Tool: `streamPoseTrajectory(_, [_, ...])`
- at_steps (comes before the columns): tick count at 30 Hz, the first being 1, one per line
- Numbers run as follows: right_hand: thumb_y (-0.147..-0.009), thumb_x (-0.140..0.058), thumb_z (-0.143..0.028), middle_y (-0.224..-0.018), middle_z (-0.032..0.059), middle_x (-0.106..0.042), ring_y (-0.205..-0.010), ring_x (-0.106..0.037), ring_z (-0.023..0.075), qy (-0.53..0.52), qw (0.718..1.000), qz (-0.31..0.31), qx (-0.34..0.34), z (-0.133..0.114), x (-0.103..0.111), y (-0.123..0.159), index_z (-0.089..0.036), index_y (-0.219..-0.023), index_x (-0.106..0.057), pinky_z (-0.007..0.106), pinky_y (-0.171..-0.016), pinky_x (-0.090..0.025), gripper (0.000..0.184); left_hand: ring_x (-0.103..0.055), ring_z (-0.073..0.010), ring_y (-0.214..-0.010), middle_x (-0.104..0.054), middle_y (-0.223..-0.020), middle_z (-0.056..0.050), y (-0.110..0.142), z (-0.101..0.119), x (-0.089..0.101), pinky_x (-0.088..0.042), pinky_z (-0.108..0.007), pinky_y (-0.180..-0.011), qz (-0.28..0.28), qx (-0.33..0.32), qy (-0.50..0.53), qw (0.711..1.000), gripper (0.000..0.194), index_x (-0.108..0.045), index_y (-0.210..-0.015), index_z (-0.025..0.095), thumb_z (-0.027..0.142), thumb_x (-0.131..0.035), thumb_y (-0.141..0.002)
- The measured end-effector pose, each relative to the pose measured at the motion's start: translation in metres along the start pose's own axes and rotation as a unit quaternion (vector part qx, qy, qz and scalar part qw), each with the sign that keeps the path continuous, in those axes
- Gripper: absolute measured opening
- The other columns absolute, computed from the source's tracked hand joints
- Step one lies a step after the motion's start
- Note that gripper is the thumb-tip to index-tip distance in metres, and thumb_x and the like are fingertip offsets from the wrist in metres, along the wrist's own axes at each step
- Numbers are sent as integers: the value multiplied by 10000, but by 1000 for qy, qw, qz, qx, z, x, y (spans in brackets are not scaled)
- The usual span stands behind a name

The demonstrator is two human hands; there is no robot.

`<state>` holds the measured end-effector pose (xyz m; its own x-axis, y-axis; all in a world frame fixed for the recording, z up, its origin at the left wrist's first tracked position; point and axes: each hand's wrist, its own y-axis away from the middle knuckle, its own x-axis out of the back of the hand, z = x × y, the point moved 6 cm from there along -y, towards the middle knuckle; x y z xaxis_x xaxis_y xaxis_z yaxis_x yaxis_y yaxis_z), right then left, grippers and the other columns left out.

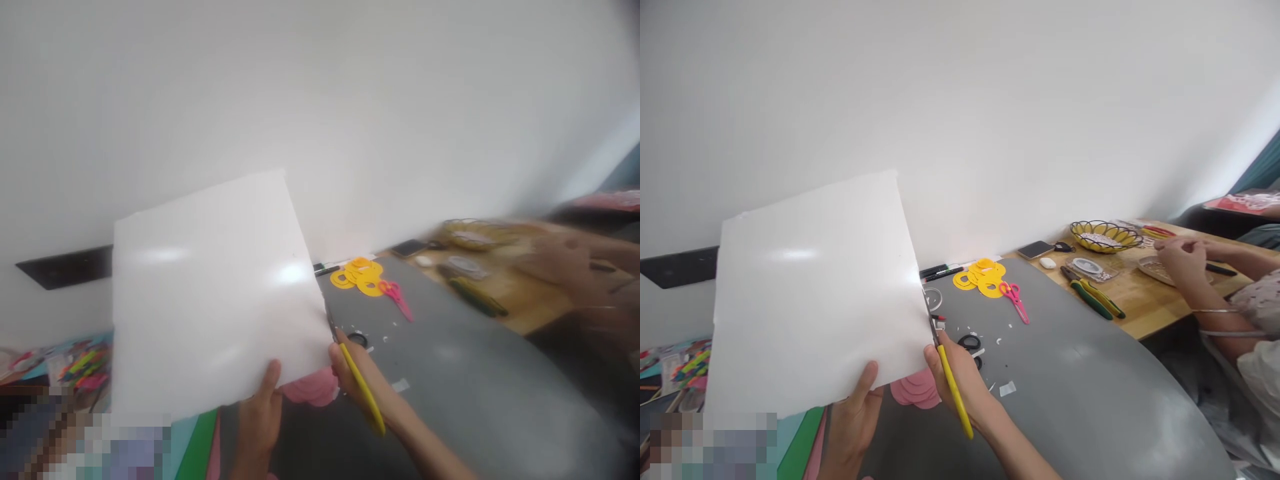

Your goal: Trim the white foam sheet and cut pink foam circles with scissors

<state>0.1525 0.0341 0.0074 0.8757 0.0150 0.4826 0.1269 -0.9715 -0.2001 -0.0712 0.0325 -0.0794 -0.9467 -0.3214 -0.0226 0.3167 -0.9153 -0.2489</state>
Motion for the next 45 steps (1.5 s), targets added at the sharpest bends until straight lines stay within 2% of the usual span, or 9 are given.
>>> streamPoseTrajectory(8, [-938,-201,-544,-668,75,-630,-597,-586,231,31,998,45,-36,5,2,-3,-191,-855,-529,279,-539,-372,489,-427,-331,-1304,-680,-1169,23,11,17,-8,-272,-453,-1141,7,-18,-51,999,407,-715,-959,377,387,-810,-564])
streamPoseTrajectory(17, [-906,-209,-551,-734,105,-668,-635,-612,245,54,997,4,-52,-1,2,8,-185,-892,-534,294,-571,-385,489,-480,-332,-1265,-682,-1165,-28,18,21,-5,-303,-479,-1134,29,39,-48,998,465,-694,-1061,305,412,-787,-618])
streamPoseTrajectory(21, [-911,-187,-578,-684,91,-657,-646,-615,240,58,996,50,-47,2,2,9,-190,-864,-556,281,-563,-373,537,-463,-346,-1275,-672,-1180,-75,23,20,-10,-274,-493,-1141,34,67,-5,997,463,-690,-1078,218,410,-761,-663])
streamPoseTrajectory(26, [-909,-151,-623,-607,70,-612,-560,-546,213,53,992,109,-44,5,0,11,-198,-756,-561,280,-522,-338,611,-489,-350,-1251,-675,-1171,-76,25,16,-13,-283,-514,-1128,29,74,-11,997,310,-739,-946,223,421,-716,-710])
streamPoseTrajectory(32, [-908,-221,-626,-616,37,-583,-543,-507,183,-69,987,139,-50,6,16,12,-195,-742,-550,281,-505,-384,567,-551,-354,-1183,-716,-1085,-44,30,17,3,-260,-524,-1125,-25,50,-83,995,293,-771,-894,268,344,-788,-611])
streamPoseTrajectory(37, [-838,-423,-666,-855,50,-647,-720,-595,208,-199,971,133,-21,14,32,-2,-199,-1004,-590,302,-602,-481,523,-651,-329,-1022,-744,-999,-44,43,9,9,-270,-516,-1108,-41,52,-102,993,294,-777,-902,269,395,-743,-638])
streamPoseTrajectory(40, [-769,-538,-672,-907,62,-658,-779,-615,228,-298,942,143,-59,23,32,-11,-197,-1049,-580,320,-645,-505,553,-681,-319,-936,-758,-874,-56,49,7,11,-313,-502,-1088,-31,61,-89,994,330,-781,-889,242,419,-757,-611])
streamPoseTrajectory(43, [-779,-567,-633,-750,25,-635,-625,-575,179,-414,895,129,-108,29,24,-17,-181,-998,-596,280,-551,-471,503,-666,-337,-978,-750,-771,-61,50,2,11,-326,-498,-1081,-30,120,-28,992,338,-780,-798,219,427,-808,-534])
streamPoseTrajectory(45, [-733,-676,-552,-674,-13,-602,-562,-518,139,-428,885,144,-113,31,24,-18,-182,-914,-618,244,-513,-421,416,-632,-350,-1058,-750,-789,-67,50,-2,9,-338,-485,-1077,-25,164,18,986,326,-765,-732,217,429,-831,-494])
